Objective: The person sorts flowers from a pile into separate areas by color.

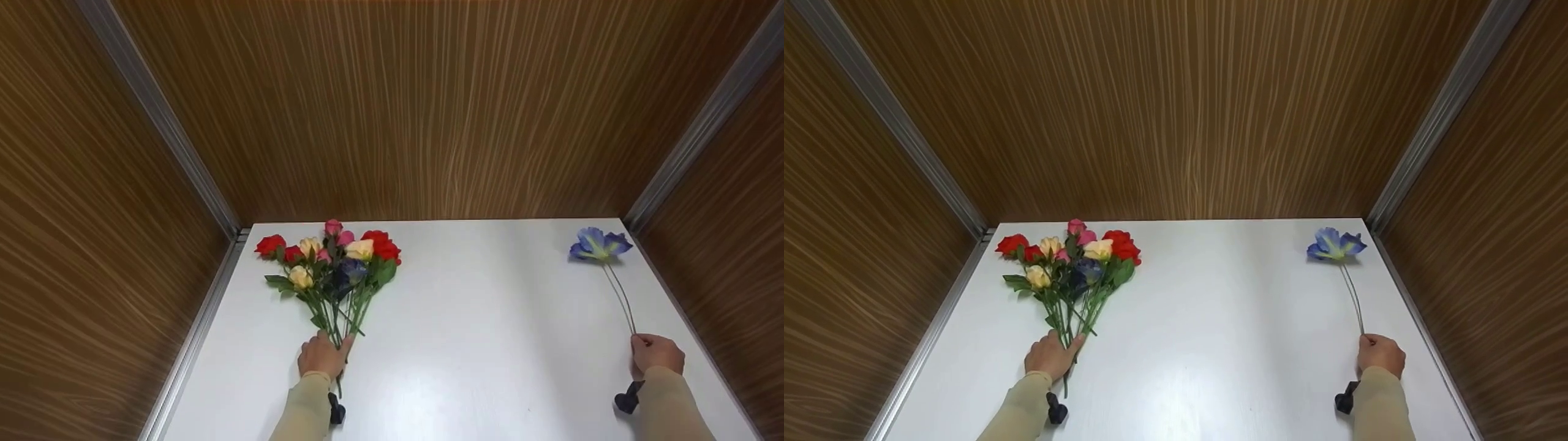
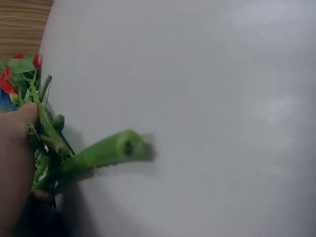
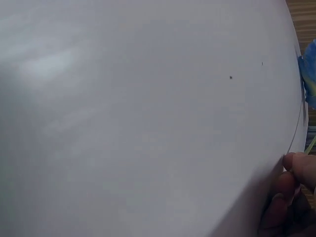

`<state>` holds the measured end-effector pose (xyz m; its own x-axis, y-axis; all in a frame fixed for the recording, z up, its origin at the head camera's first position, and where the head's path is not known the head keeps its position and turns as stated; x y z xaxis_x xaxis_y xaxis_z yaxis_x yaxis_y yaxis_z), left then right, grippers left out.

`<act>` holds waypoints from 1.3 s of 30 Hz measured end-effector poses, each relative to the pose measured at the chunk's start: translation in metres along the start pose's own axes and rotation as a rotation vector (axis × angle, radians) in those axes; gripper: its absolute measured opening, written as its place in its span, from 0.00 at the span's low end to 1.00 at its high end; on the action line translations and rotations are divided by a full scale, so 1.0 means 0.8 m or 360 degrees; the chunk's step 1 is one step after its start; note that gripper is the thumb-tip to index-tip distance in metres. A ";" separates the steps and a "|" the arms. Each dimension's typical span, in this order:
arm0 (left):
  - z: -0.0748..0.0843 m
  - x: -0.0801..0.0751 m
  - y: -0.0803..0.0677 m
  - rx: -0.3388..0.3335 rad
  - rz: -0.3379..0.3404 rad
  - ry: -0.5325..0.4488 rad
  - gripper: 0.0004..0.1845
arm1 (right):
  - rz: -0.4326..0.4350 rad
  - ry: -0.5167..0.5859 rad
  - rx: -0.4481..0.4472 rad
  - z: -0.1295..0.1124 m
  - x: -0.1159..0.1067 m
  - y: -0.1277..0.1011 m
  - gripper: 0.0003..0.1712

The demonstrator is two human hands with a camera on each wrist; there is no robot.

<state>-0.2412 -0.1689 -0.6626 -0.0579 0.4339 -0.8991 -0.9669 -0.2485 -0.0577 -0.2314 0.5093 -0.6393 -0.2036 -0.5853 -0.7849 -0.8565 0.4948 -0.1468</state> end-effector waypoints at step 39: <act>-0.002 0.001 0.003 -0.0011 -0.0083 -0.0025 0.47 | -0.0054 0.0087 0.0101 -0.006 0.007 -0.019 0.23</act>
<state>-0.2435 -0.1705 -0.6641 -0.0115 0.4599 -0.8879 -0.9670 -0.2312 -0.1072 -0.2218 0.4953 -0.6387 -0.2020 -0.6360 -0.7448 -0.8320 0.5126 -0.2121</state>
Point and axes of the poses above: each hand's wrist, its own y-axis towards the middle knuckle, its own x-axis out of the palm, z = x × y, the point moved 4 cm from there along y, towards the middle knuckle, and after that the axes turned 3 degrees about z, right-handed, at the moved point
